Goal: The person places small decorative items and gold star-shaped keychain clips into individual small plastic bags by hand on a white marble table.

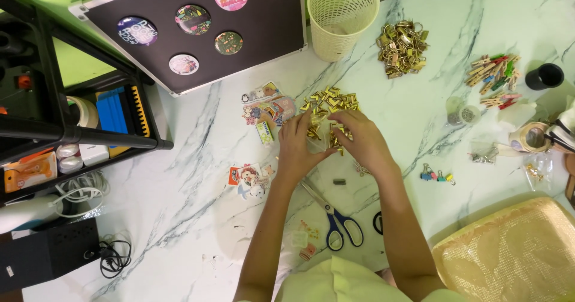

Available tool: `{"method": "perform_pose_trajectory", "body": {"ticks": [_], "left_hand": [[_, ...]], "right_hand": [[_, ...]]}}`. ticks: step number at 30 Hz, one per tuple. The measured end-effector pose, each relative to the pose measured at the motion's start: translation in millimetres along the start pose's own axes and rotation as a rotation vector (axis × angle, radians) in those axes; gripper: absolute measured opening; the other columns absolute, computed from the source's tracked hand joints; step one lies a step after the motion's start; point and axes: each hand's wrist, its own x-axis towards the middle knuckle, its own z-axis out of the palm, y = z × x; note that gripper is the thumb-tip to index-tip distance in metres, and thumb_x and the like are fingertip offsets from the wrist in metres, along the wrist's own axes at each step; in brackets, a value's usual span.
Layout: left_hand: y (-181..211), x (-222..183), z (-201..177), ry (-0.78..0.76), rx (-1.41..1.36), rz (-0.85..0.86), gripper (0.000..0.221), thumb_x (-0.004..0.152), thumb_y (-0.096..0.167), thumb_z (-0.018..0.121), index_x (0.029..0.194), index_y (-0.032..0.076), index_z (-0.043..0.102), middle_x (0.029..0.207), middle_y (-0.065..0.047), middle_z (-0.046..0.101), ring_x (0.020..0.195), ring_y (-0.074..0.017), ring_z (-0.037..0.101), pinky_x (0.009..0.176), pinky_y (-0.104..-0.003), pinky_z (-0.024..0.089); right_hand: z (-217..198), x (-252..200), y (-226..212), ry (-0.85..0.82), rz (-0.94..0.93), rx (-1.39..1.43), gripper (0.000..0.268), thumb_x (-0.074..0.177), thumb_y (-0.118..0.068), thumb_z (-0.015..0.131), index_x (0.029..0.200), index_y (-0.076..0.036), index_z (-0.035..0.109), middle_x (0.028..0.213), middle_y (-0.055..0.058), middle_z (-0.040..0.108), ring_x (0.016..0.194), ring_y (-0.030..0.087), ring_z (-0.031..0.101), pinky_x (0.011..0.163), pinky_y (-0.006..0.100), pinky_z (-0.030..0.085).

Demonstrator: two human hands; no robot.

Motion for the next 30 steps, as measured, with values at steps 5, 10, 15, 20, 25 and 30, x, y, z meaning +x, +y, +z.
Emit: {"method": "perform_pose_trajectory", "body": {"ticks": [5, 10, 15, 20, 25, 30], "left_hand": [[-3.8, -4.9, 5.3, 0.010, 0.010, 0.014, 0.115, 0.060, 0.047, 0.097, 0.152, 0.003, 0.043, 0.136, -0.014, 0.051, 0.130, -0.0347, 0.047, 0.112, -0.050, 0.037], [-7.3, -6.1, 10.6, -0.014, 0.015, -0.015, 0.116, 0.059, 0.047, 0.096, 0.152, 0.003, 0.042, 0.138, -0.015, 0.050, 0.132, -0.0352, 0.045, 0.112, -0.050, 0.036], [-6.0, -6.9, 9.4, -0.035, 0.027, -0.008, 0.117, 0.059, 0.048, 0.095, 0.153, 0.003, 0.041, 0.142, -0.015, 0.049, 0.134, -0.0358, 0.044, 0.113, -0.050, 0.035], [-5.9, -6.7, 9.7, -0.048, 0.037, -0.024, 0.117, 0.060, 0.050, 0.095, 0.153, 0.003, 0.041, 0.141, -0.015, 0.049, 0.133, -0.0358, 0.044, 0.113, -0.050, 0.034], [-1.5, -5.0, 7.0, -0.058, 0.046, -0.032, 0.117, 0.059, 0.049, 0.097, 0.152, 0.003, 0.042, 0.140, -0.015, 0.049, 0.132, -0.0366, 0.044, 0.113, -0.051, 0.034], [-0.7, -5.9, 13.1, 0.006, -0.010, 0.005, 0.117, 0.060, 0.041, 0.098, 0.154, 0.003, 0.038, 0.141, -0.016, 0.049, 0.135, -0.0355, 0.045, 0.113, -0.050, 0.035]], "right_hand": [[11.6, -13.1, 15.9, -0.114, -0.038, -0.275, 0.061, 0.066, -0.012, 0.087, 0.124, -0.010, 0.068, 0.127, 0.013, 0.060, 0.120, 0.033, 0.054, 0.089, 0.043, 0.053], [32.9, -16.7, 26.0, -0.059, -0.052, -0.274, 0.048, 0.068, -0.008, 0.086, 0.113, -0.008, 0.069, 0.123, 0.011, 0.061, 0.121, 0.030, 0.057, 0.087, 0.040, 0.056], [46.0, -7.7, 36.6, 0.080, -0.078, -0.242, 0.019, 0.078, -0.003, 0.076, 0.097, -0.004, 0.071, 0.108, 0.010, 0.066, 0.106, 0.030, 0.064, 0.079, 0.041, 0.058], [44.3, 3.3, 49.6, 0.130, -0.069, -0.157, 0.014, 0.083, -0.001, 0.072, 0.097, -0.004, 0.072, 0.097, 0.012, 0.067, 0.092, 0.032, 0.067, 0.078, 0.042, 0.057], [11.6, 7.7, 8.1, 0.111, 0.062, 0.135, 0.015, 0.088, -0.003, 0.070, 0.103, -0.005, 0.071, 0.100, 0.009, 0.070, 0.082, 0.025, 0.073, 0.075, 0.034, 0.060], [0.4, 6.7, -19.5, 0.001, -0.112, 0.240, 0.026, 0.088, -0.005, 0.074, 0.113, -0.005, 0.071, 0.111, 0.011, 0.073, 0.089, 0.024, 0.075, 0.080, 0.032, 0.060]]}}
